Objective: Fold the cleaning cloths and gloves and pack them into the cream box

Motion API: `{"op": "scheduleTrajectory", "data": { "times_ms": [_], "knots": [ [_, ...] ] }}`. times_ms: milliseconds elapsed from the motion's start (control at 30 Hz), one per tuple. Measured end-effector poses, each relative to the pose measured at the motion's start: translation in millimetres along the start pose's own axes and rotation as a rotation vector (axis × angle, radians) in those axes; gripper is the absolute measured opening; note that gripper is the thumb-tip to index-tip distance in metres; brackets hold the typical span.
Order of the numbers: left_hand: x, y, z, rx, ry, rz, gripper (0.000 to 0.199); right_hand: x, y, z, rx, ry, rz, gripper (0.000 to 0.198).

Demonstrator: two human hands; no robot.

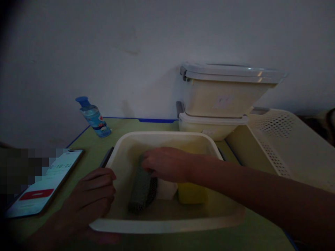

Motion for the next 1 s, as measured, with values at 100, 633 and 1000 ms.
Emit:
{"op": "scheduleTrajectory", "data": {
  "times_ms": [100,633,1000],
  "knots": [
    [-1,-2,0,0.005,0.005,-0.005,0.044,2,9,7,-0.037,-0.02,-0.113,0.017],
    [-2,5,-9,-0.081,-0.021,-0.037,0.042,8,23,14,-0.144,0.049,-0.206,0.016],
    [-1,-1,0,-0.015,-0.046,-0.034,0.044,11,39,22,-0.072,0.117,-0.243,0.057]
  ]
}}
Point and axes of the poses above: each hand's wrist, its own z-axis towards the middle knuckle, its own y-axis out of the palm, x = y × z, the point moved 6 cm from there along z, towards the middle knuckle, and after that the axes turned 7 degrees about -x, right-handed, at the moved point
